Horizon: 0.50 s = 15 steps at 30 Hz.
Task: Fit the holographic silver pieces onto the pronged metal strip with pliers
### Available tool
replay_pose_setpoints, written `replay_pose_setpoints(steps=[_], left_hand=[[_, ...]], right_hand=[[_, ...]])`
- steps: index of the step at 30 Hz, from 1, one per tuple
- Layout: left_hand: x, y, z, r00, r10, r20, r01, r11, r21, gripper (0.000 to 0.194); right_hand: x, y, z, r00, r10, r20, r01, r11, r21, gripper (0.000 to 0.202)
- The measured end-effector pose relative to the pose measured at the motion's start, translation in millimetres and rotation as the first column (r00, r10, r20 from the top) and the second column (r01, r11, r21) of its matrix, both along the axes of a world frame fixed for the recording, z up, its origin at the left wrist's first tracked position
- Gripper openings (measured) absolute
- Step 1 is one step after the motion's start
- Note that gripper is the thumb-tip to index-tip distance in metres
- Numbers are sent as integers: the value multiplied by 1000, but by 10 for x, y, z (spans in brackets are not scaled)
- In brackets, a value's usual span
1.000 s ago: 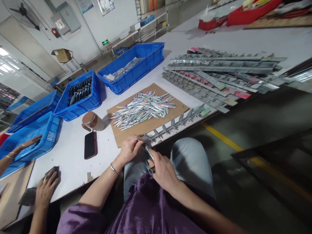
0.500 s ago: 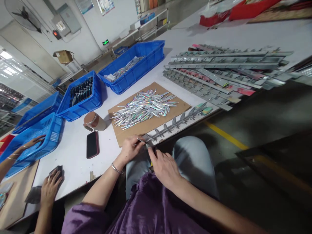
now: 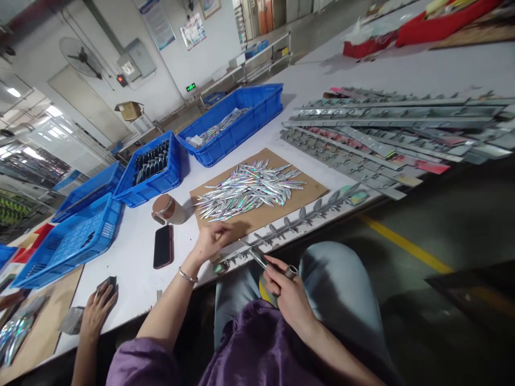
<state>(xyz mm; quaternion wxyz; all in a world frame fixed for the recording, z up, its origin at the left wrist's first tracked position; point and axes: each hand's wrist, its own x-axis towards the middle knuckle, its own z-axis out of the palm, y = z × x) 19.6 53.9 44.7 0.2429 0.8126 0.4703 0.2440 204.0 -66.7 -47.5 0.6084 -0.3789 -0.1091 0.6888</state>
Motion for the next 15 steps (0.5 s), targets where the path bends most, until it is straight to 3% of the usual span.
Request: replay_pose_setpoints(steps=[3,5,7,10,15], left_hand=[[-38,383,108,955,252,-156,-223,957,184,19],[21,634,131,878,327,-351,-262,940,221,18],[122,839,141,804,317,-502,-249,948,199,16],[259,1033,171,769,268,-581,-215,963,160,13],[302,1110,209,725,222,-652,-192,974,118,16]], right_hand=[[10,7,24,1000,-10,20,11,1000,-11,52],[9,8,28,1000,-7,25,7,1000,3,52],[6,8,23,1000,-3,26,3,1000,11,52],[7,16,-7,1000,17,21,-17,1000,9,53],[31,40,-62,993,82,85,-86,995,52,57]])
